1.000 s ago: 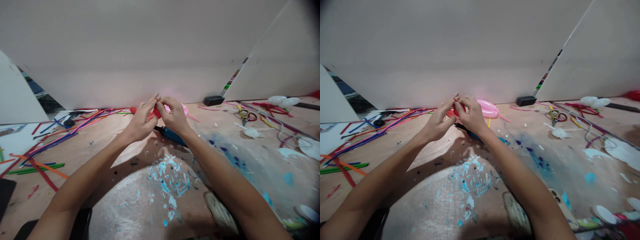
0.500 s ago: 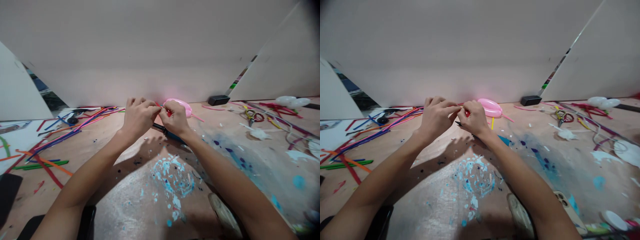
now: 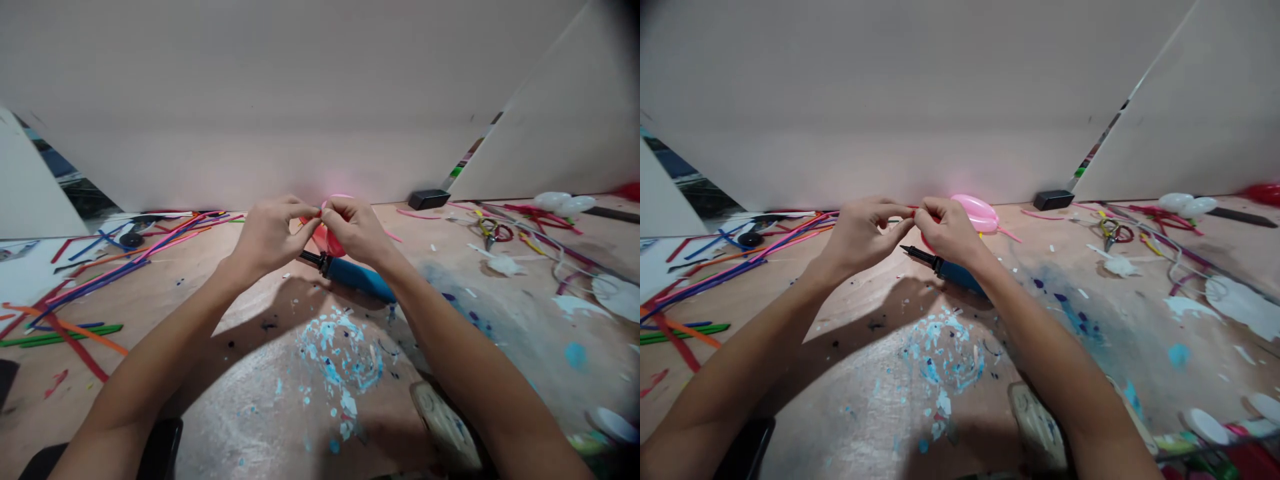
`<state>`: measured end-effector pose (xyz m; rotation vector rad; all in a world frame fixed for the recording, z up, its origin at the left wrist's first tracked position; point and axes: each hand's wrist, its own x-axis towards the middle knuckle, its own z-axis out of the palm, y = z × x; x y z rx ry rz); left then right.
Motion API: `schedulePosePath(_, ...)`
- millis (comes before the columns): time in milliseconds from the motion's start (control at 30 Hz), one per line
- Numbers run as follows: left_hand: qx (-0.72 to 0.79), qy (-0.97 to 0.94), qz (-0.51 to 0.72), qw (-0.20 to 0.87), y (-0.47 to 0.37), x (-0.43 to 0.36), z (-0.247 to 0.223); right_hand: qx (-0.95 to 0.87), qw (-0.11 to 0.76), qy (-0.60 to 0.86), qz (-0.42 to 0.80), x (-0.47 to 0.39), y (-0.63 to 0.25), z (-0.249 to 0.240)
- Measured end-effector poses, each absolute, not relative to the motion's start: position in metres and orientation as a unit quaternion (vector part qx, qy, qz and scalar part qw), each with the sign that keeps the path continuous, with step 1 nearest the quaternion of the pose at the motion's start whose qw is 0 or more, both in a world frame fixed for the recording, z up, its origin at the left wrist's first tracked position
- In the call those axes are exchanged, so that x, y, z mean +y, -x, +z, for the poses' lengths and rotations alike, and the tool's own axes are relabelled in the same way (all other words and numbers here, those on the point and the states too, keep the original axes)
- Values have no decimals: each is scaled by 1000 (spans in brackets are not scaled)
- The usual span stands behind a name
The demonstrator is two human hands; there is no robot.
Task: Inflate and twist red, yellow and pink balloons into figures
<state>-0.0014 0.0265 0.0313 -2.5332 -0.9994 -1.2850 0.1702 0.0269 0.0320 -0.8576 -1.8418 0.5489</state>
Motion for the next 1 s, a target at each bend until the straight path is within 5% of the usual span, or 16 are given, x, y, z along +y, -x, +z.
schedulePosePath(167,-343,839,-416,80,5,24,36,-793,468,362,142,24,-171,34)
schedulePosePath(533,-368,803,-403,237,-6,19,25,-793,456,364,173,28,-183,40)
schedulePosePath(1000,-366,805,-391,254,-7,16,24,-765,518,364,115,24,-173,31)
